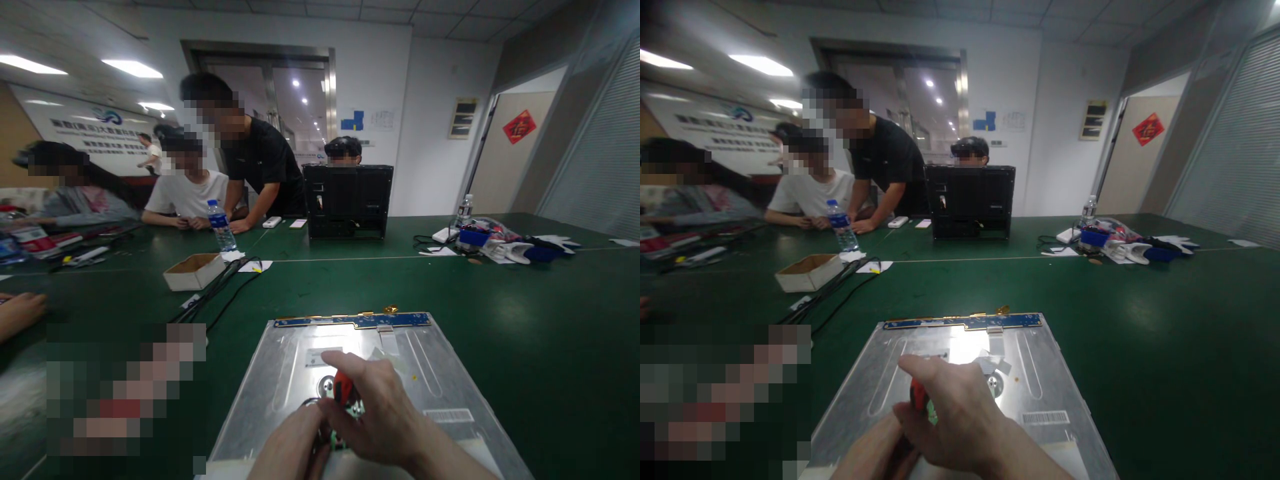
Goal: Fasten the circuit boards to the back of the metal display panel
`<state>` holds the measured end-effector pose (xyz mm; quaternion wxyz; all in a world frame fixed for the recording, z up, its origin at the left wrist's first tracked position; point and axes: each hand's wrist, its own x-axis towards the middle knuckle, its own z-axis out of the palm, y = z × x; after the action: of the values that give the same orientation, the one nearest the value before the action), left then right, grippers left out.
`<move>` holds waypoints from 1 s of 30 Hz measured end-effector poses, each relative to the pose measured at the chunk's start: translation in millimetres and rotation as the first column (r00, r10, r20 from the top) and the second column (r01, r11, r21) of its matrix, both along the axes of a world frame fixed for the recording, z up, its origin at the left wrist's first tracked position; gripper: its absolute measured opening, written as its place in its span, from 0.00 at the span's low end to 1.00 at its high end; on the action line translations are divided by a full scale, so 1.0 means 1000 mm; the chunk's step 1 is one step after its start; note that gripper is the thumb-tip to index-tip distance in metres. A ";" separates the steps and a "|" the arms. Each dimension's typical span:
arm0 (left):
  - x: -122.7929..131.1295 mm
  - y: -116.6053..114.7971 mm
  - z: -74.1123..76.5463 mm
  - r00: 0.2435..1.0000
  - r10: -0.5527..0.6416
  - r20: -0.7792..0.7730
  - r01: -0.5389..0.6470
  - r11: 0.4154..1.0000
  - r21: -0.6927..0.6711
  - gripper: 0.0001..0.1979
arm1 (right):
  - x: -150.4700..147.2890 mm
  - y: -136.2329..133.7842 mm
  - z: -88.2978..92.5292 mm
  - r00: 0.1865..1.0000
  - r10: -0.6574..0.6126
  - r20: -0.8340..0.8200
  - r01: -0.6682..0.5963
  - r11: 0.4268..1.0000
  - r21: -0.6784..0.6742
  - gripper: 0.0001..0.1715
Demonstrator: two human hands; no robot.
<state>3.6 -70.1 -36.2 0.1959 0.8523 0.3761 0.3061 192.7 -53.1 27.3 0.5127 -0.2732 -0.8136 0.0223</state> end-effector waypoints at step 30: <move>0.001 0.003 -0.005 1.000 -0.017 0.026 0.014 0.992 0.128 0.11 | 0.000 0.001 0.002 1.000 0.026 -0.001 -0.026 1.000 0.001 0.23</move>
<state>4.7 -67.0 -41.6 0.1482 0.8618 0.3463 0.3397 192.7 -51.8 29.0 0.5132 -0.2622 -0.8168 0.0285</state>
